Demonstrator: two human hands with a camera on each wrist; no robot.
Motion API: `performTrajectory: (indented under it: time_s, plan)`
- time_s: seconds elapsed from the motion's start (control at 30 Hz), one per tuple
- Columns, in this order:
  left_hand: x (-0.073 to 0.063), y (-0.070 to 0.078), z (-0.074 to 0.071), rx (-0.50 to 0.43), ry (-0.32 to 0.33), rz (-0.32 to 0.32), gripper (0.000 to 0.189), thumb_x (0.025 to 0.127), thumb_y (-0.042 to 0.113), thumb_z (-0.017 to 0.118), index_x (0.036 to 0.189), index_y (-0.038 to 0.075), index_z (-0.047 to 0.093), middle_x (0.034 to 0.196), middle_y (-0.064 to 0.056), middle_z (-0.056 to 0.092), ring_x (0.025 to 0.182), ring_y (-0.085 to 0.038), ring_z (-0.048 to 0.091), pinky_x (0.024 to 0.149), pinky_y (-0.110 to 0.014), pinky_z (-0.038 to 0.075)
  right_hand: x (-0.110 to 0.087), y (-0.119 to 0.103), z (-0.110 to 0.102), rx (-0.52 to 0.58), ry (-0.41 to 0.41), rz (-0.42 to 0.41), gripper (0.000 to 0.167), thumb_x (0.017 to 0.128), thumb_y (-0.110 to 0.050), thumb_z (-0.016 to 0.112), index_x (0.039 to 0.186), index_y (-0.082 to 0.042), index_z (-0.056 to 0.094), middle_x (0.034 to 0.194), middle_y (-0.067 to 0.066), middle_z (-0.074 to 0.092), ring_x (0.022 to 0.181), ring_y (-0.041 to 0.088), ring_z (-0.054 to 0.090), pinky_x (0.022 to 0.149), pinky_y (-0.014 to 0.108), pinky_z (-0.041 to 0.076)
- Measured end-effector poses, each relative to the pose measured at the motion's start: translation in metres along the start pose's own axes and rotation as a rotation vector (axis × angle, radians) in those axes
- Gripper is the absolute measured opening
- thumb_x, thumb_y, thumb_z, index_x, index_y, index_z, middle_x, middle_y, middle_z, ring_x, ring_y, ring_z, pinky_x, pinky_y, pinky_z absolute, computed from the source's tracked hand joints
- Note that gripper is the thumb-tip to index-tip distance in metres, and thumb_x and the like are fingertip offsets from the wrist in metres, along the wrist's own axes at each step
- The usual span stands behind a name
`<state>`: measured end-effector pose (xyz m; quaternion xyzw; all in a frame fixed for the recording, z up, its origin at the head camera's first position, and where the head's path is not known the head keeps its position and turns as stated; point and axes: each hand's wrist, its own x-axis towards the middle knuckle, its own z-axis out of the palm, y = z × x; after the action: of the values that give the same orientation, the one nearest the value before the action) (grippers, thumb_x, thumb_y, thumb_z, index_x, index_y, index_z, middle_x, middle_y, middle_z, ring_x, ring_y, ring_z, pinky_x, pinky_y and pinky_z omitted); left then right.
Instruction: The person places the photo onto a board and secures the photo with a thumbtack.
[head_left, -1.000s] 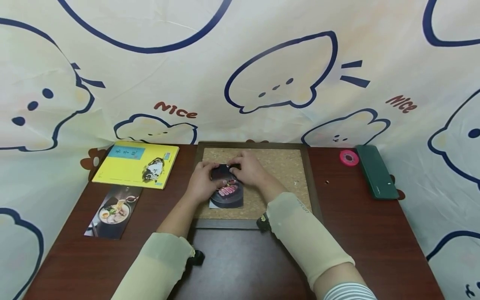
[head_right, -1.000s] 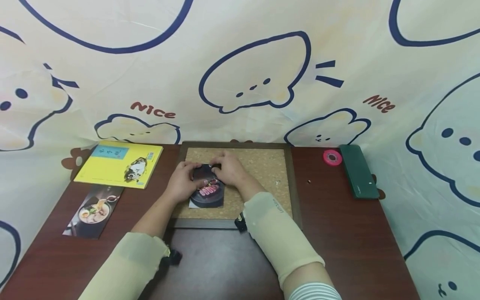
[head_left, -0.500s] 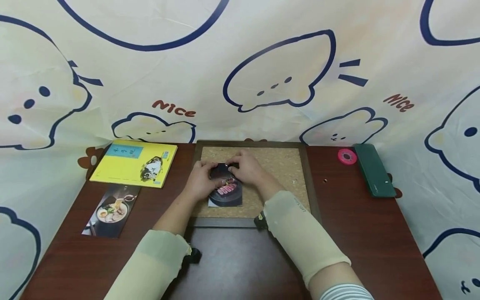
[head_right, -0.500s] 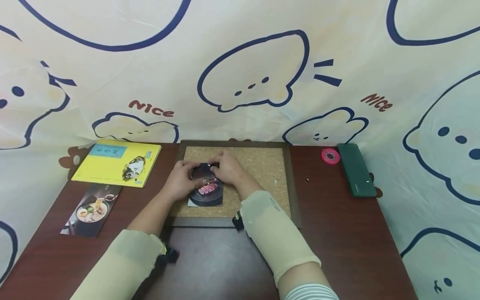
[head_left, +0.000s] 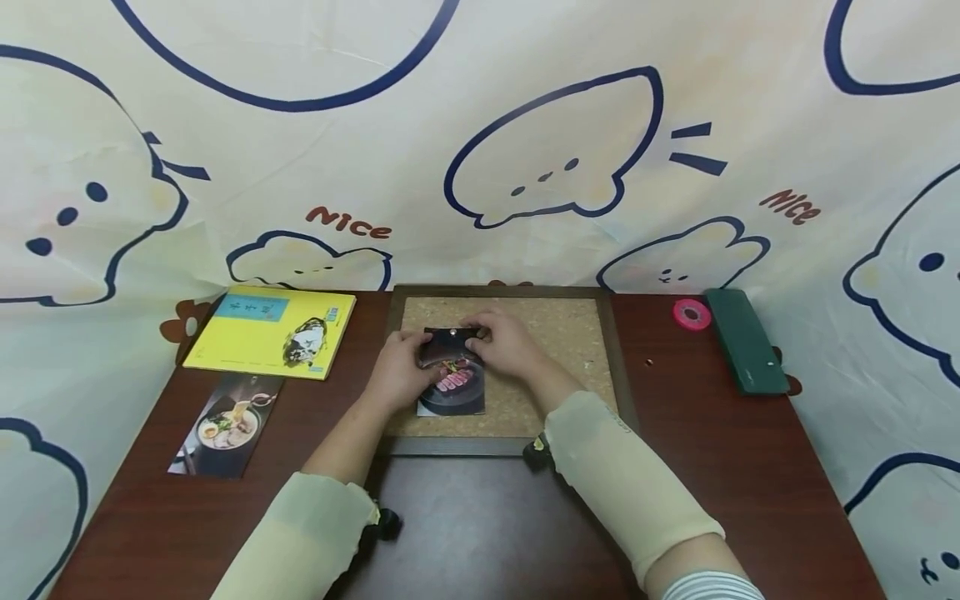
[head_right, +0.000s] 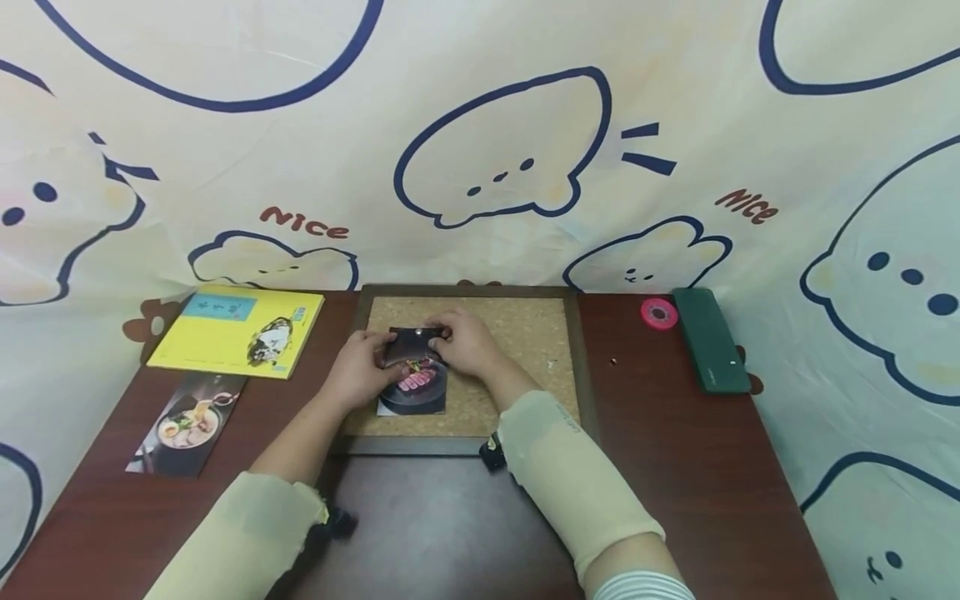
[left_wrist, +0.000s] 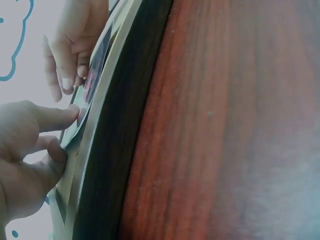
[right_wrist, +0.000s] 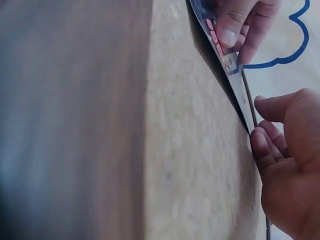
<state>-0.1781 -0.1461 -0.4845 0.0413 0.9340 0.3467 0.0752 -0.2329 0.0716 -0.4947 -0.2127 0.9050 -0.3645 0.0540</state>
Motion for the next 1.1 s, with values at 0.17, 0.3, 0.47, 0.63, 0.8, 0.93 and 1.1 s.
performTrajectory:
  time_s: [0.17, 0.3, 0.47, 0.63, 0.8, 0.93, 1.1]
  plan:
    - [-0.006, -0.002, 0.0, -0.017, 0.034, 0.011, 0.065, 0.089, 0.021, 0.082, 0.145, 0.001, 0.057, 0.146, -0.024, 0.045, 0.117, -0.036, 0.055, 0.095, -0.049, 0.05, -0.01, -0.002, -0.005, 0.057, -0.003, 0.013, 0.035, 0.095, -0.015, 0.076, 0.129, -0.012, 0.071, 0.122, 0.004, 0.066, 0.103, 0.018, 0.064, 0.09, 0.031, 0.055]
    - [-0.009, -0.003, -0.002, -0.018, 0.065, 0.004, 0.06, 0.09, 0.016, 0.082, 0.144, 0.003, 0.059, 0.145, -0.022, 0.046, 0.113, -0.034, 0.057, 0.092, -0.048, 0.051, -0.018, -0.003, -0.007, 0.08, -0.013, 0.026, 0.036, 0.094, -0.015, 0.076, 0.13, -0.013, 0.07, 0.128, 0.006, 0.066, 0.107, 0.019, 0.066, 0.094, 0.033, 0.055]
    - [-0.014, -0.005, -0.003, -0.031, 0.103, 0.004, 0.056, 0.09, 0.01, 0.08, 0.142, 0.005, 0.061, 0.14, -0.019, 0.047, 0.096, -0.027, 0.059, 0.079, -0.042, 0.051, -0.031, 0.002, -0.01, 0.087, 0.005, 0.009, 0.037, 0.094, -0.015, 0.075, 0.13, -0.011, 0.07, 0.131, 0.006, 0.065, 0.111, 0.02, 0.065, 0.098, 0.037, 0.053]
    - [-0.021, -0.009, -0.005, -0.033, 0.155, 0.048, 0.049, 0.093, 0.015, 0.077, 0.139, 0.007, 0.064, 0.135, -0.016, 0.051, 0.101, -0.027, 0.06, 0.083, -0.044, 0.051, -0.045, 0.009, -0.016, 0.099, 0.026, 0.026, 0.04, 0.096, -0.018, 0.074, 0.134, -0.011, 0.067, 0.123, 0.002, 0.068, 0.11, 0.018, 0.065, 0.098, 0.037, 0.053]
    - [-0.03, -0.013, -0.012, -0.016, 0.208, 0.106, 0.045, 0.093, 0.024, 0.078, 0.135, 0.01, 0.068, 0.129, -0.013, 0.056, 0.101, -0.028, 0.057, 0.083, -0.045, 0.048, -0.058, 0.013, -0.023, 0.123, 0.045, 0.051, 0.044, 0.097, -0.019, 0.073, 0.139, -0.012, 0.063, 0.124, 0.002, 0.069, 0.111, 0.018, 0.066, 0.099, 0.039, 0.053]
    - [-0.037, -0.015, -0.018, -0.025, 0.228, 0.147, 0.043, 0.094, 0.026, 0.077, 0.133, 0.009, 0.069, 0.124, -0.012, 0.057, 0.096, -0.027, 0.055, 0.08, -0.042, 0.044, -0.068, 0.016, -0.029, 0.128, 0.063, 0.053, 0.044, 0.098, -0.019, 0.073, 0.14, -0.011, 0.062, 0.127, 0.003, 0.069, 0.113, 0.019, 0.066, 0.1, 0.041, 0.052]
    - [-0.047, -0.013, -0.023, -0.043, 0.229, 0.168, 0.041, 0.096, 0.026, 0.075, 0.132, 0.007, 0.07, 0.124, -0.015, 0.058, 0.101, -0.031, 0.057, 0.081, -0.044, 0.044, -0.081, 0.02, -0.036, 0.105, 0.064, 0.044, 0.042, 0.099, -0.02, 0.072, 0.138, -0.01, 0.063, 0.128, 0.004, 0.066, 0.112, 0.021, 0.067, 0.099, 0.041, 0.053]
